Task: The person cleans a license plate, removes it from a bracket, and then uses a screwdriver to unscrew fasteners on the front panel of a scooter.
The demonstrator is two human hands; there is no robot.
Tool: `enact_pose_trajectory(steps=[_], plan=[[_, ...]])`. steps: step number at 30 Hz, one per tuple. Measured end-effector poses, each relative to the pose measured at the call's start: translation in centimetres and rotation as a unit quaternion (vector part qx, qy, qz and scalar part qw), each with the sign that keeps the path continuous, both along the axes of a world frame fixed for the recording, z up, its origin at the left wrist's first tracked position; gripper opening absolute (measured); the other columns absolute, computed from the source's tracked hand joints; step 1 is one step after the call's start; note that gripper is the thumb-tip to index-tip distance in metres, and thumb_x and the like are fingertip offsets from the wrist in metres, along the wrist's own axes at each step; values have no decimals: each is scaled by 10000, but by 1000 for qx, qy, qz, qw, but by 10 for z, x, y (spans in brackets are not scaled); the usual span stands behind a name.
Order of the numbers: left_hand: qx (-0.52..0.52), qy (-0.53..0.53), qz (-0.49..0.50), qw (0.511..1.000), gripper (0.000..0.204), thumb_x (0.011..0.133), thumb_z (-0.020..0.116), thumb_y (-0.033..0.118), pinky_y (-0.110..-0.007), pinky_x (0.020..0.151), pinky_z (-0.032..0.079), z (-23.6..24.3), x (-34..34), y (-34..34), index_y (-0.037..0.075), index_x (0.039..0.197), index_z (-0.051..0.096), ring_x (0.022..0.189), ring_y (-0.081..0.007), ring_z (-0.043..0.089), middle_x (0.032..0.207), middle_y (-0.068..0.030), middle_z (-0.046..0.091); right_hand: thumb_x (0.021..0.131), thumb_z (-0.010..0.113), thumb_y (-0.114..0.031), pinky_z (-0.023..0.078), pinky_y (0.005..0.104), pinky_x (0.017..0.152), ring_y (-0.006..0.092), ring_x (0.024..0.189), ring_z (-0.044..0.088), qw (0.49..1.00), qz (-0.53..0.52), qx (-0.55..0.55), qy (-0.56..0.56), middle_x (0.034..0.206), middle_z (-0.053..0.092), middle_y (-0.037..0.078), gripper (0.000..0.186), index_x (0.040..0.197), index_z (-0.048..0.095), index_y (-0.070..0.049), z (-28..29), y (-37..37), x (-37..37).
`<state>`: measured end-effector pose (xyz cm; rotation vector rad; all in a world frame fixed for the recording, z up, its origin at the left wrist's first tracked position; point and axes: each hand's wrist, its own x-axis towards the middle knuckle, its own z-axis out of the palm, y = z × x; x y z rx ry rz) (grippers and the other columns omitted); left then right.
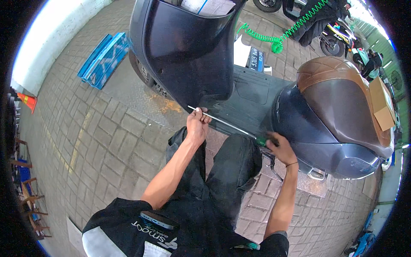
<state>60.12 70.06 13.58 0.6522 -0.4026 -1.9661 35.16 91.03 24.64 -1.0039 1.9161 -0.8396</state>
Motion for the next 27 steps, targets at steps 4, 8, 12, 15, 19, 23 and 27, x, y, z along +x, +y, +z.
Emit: enact_pose_trajectory(steps=[4, 8, 12, 15, 19, 23, 27], plan=[[-5, 4, -11, 1000, 315, 1096, 421, 236, -330, 703, 406, 0, -3, 0, -46, 1028, 543, 651, -128, 364, 697, 17, 351, 809, 740, -58, 446, 311, 960, 178, 1033, 593, 988, 85, 101, 79, 1052, 634, 76, 395, 1188, 648, 1, -11, 2, -22], [12, -2, -3, 1000, 317, 1094, 429, 247, -325, 701, 407, 2, -2, -2, -35, 1004, 540, 651, -124, 365, 694, 17, 356, 841, 698, -49, 460, 395, 987, 306, 1060, 611, 965, 124, -52, 225, 1104, 635, 143, 378, 1214, 637, -22, 3, -8, 9], [16, 8, 13, 1000, 311, 1096, 416, 248, -318, 686, 396, -4, -5, -4, -4, 960, 538, 640, -118, 356, 684, 22, 352, 825, 665, -38, 446, 469, 1000, 403, 1091, 589, 912, 220, -124, 324, 1141, 630, 213, 405, 1229, 632, -54, 5, -38, 30], [23, 28, 17, 999, 312, 1099, 405, 236, -312, 674, 385, 0, -12, -4, 14, 923, 535, 631, -112, 344, 677, 28, 347, 805, 667, -65, 488, 481, 937, 409, 1033, 634, 937, 184, -145, 259, 1063, 677, 228, 374, 1179, 670, -70, -18, -67, 46], [31, 31, 17, 999, 341, 1099, 410, 258, -315, 673, 378, 1, -5, -4, -21, 973, 561, 638, -115, 341, 677, 28, 342, 797, 677, -87, 525, 503, 842, 422, 934, 668, 904, 235, -25, 357, 958, 703, 232, 271, 1062, 725, -65, -8, -105, 67], [22, 22, 0, 1000, 365, 1104, 393, 247, -304, 670, 377, 8, -4, -6, -71, 1076, 571, 643, -113, 343, 692, 29, 342, 747, 719, -70, 538, 507, 764, 423, 843, 680, 888, 174, -46, 423, 874, 699, 237, 159, 903, 744, -45, -7, -109, 71], [20, 9, 5, 1000, 354, 1102, 402, 246, -302, 672, 383, 7, 1, -5, -64, 1067, 570, 651, -113, 356, 704, 26, 349, 716, 771, -76, 536, 494, 765, 411, 839, 686, 913, 170, -32, 369, 870, 699, 239, 180, 884, 731, -24, 1, -114, 80]])
